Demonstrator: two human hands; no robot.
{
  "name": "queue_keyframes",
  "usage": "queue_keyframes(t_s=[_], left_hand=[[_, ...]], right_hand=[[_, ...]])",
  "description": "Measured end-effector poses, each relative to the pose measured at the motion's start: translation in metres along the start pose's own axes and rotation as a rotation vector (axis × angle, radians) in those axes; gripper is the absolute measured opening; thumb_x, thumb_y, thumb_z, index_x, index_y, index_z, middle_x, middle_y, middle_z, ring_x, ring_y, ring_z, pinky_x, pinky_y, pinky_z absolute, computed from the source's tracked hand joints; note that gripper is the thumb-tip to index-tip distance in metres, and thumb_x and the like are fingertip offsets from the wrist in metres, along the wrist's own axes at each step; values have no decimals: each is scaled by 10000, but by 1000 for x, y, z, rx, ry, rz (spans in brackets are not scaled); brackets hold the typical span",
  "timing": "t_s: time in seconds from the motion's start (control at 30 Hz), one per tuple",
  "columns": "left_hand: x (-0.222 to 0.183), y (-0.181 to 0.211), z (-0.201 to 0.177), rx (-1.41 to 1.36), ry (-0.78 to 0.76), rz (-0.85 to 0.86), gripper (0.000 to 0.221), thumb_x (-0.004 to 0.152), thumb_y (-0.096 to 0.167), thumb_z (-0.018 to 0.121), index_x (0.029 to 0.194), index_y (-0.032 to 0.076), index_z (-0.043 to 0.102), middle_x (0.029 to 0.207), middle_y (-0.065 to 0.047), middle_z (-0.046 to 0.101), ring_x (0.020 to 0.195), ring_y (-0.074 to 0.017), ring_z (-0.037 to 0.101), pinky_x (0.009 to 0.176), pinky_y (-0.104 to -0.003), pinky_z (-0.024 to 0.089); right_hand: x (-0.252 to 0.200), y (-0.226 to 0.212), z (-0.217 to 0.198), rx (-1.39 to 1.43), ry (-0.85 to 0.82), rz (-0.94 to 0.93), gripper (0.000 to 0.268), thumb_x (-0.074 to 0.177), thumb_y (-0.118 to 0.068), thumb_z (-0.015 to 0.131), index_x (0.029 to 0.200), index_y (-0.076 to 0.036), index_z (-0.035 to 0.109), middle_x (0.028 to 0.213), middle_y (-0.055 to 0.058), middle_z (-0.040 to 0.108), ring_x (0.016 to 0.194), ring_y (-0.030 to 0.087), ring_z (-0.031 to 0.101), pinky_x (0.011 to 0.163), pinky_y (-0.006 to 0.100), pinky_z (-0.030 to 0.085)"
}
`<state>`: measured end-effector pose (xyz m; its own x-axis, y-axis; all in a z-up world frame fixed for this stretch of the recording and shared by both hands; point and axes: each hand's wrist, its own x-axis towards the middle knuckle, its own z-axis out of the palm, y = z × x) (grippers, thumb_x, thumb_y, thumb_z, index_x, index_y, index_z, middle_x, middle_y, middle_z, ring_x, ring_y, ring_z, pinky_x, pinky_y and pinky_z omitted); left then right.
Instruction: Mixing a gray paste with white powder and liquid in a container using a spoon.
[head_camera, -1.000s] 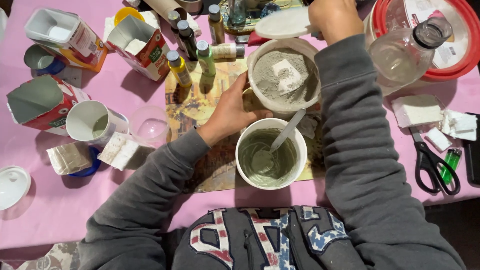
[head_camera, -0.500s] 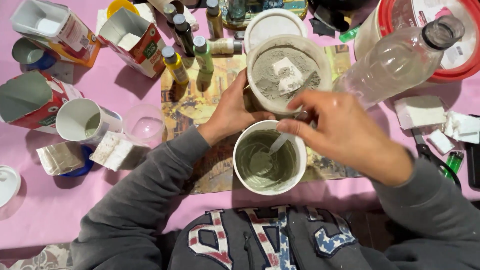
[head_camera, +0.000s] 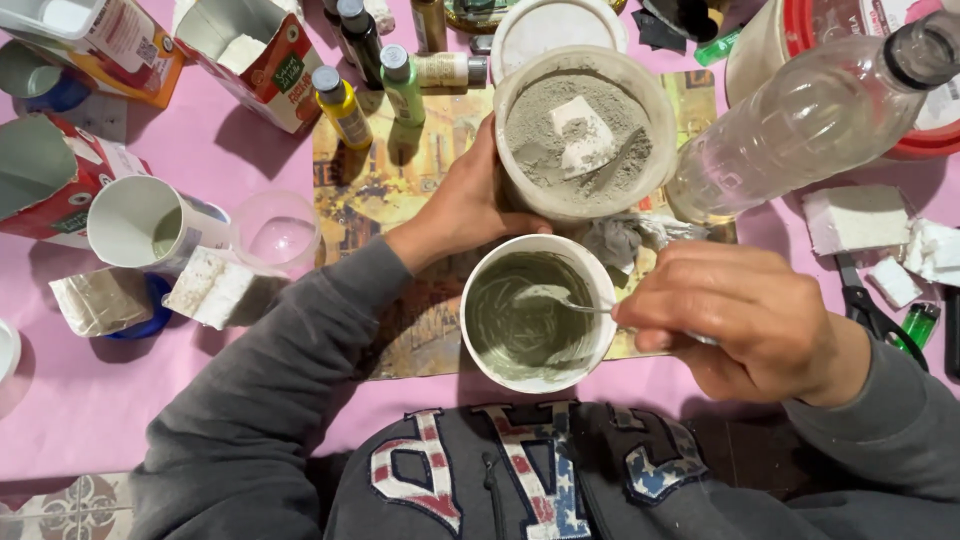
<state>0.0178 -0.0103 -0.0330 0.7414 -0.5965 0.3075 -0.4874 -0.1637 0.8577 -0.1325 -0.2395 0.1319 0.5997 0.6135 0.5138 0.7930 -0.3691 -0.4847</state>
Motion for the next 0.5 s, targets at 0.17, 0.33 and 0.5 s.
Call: queue_keyframes(t_s=[0.17,0.33,0.5], left_hand=[[6,-1,-6,0,-20,3,1388,621,295,1050,1621,68,115,1574,-237,469,1471,-394,457,1202,-459,401],[12,-19,7,-23,17,32,1325,688,289,1033,1642,89,136,1560,-200,510,1456,-338,533,1181,-422,473],[3,15,12,-53,115,99,1276,610,279,1050,1560,55,228,1477,-202,541,1391,-348,565,1153,-445,492]], right_hand=[[-29,11,5,60,173,52,82,954,-37,663,979,40,648,798,105,700,614,157,662,554,315,529],[-63,21,3,324,850,537,235,1205,-133,520,1083,48,606,851,163,642,614,170,590,554,275,468],[-83,43,1,538,1086,409,254,1257,-136,514,1108,66,556,911,199,603,660,206,560,606,283,442]])
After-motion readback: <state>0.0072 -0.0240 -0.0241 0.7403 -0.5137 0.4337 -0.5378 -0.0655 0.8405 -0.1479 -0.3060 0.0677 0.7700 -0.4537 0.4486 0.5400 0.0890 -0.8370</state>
